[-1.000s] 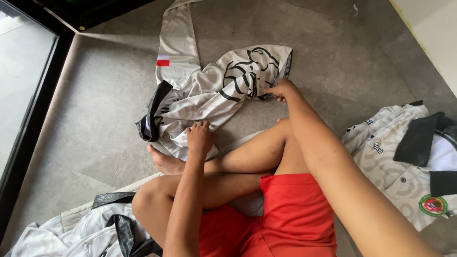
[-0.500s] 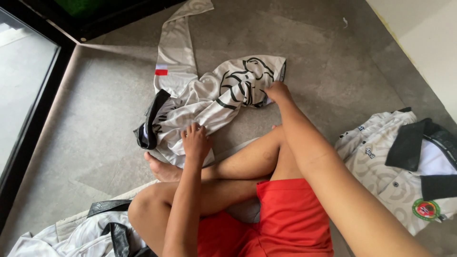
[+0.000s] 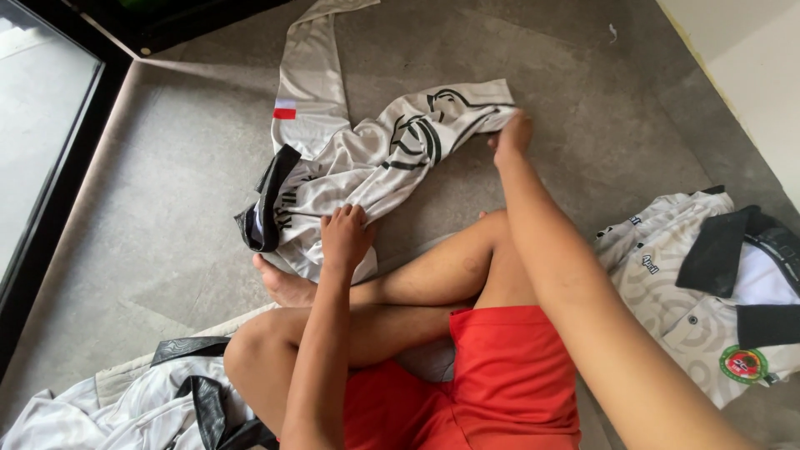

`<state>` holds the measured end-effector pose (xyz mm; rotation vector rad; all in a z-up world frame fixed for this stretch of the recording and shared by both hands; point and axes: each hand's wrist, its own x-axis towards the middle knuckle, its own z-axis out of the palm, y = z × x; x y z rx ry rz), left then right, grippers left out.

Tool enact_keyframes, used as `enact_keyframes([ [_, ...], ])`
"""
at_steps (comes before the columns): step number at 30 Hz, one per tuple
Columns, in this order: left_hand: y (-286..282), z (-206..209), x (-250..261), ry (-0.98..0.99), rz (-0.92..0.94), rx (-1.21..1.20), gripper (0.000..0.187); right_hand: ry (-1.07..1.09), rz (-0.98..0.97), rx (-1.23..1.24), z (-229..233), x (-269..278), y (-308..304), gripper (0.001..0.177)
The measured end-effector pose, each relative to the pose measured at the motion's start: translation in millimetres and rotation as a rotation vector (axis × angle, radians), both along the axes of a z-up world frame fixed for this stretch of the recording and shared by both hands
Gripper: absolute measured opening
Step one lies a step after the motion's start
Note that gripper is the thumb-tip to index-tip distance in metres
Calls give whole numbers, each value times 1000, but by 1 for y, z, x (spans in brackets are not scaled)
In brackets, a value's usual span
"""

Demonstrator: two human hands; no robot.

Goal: The person folds a white shirt with a graphic print by smoothing it out on the floor and folding the sleeves and body.

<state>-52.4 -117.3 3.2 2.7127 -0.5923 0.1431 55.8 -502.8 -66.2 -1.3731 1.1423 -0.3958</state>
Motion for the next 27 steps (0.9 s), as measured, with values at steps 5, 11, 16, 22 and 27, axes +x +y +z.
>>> enact_keyframes([
  [5,-8,0,2,-283,-89,-142,32,-387,-426,13,-7,-14,-68,48],
  [11,-18,19,-11,110,-205,-175,36,27,-585,-217,6,-71,-92,40],
  [16,-14,6,9,38,-2,-161,25,350,-91,-751,33,-59,-44,41],
  [22,44,31,31,-245,578,-1,64,203,940,-674,74,-51,58,29],
  [27,88,1,49,260,676,71,49,470,1563,-774,102,-64,135,49],
])
